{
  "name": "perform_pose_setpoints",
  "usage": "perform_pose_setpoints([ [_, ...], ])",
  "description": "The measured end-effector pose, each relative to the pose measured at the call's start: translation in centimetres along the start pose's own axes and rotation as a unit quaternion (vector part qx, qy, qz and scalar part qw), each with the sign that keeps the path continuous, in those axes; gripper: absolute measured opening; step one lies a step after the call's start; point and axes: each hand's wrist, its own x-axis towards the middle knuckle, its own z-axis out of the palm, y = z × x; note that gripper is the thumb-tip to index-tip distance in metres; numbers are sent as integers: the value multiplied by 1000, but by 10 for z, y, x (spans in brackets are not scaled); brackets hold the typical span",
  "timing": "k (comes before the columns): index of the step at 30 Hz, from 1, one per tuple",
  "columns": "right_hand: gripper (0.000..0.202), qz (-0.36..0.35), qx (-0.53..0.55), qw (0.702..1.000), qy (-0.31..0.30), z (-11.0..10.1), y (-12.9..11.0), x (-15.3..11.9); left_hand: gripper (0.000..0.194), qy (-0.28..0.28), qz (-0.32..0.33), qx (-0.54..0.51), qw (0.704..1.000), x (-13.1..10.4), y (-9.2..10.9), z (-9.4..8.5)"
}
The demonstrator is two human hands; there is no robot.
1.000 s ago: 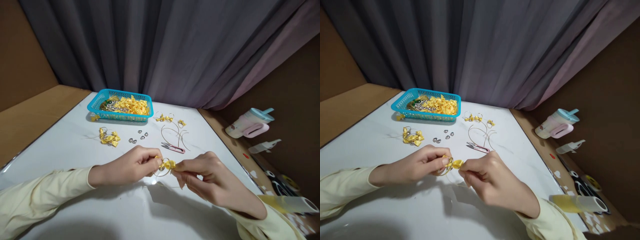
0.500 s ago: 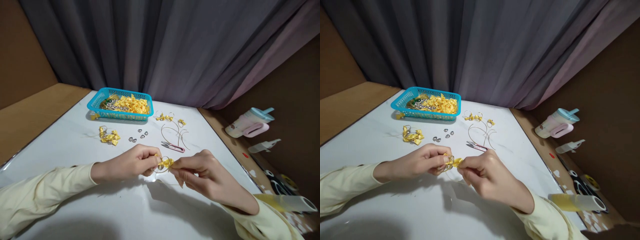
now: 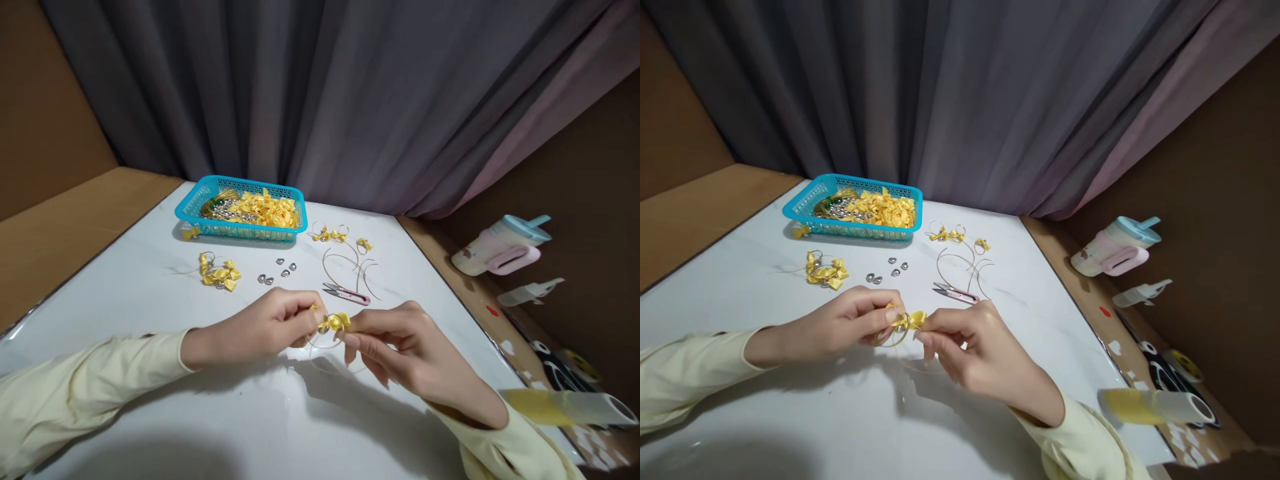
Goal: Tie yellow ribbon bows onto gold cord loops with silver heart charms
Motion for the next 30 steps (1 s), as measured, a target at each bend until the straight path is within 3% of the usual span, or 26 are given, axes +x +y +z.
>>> perform_pose_setpoints([
  [3, 29, 27, 72, 997, -9, 4, 9, -2, 26, 18, 27, 98, 995, -3, 3, 0],
  [6, 26, 4, 89, 996, 11, 9, 16, -2, 24, 25, 42, 140, 989, -4, 3, 0],
  [12, 22, -136, -79, 981, 113, 14, 20, -5, 23, 32, 38, 162, 985, -3, 4, 2],
  [16, 30, -193, -142, 959, 153, 17, 23, -7, 25, 36, 23, 139, 989, -3, 6, 3],
  [24, 26, -191, -130, 958, 169, 20, 24, -8, 30, 23, -27, -2, 999, -3, 5, 6],
  [30, 20, -191, -115, 958, 182, 22, 22, -9, 30, 29, -22, 8, 999, -3, 5, 7],
])
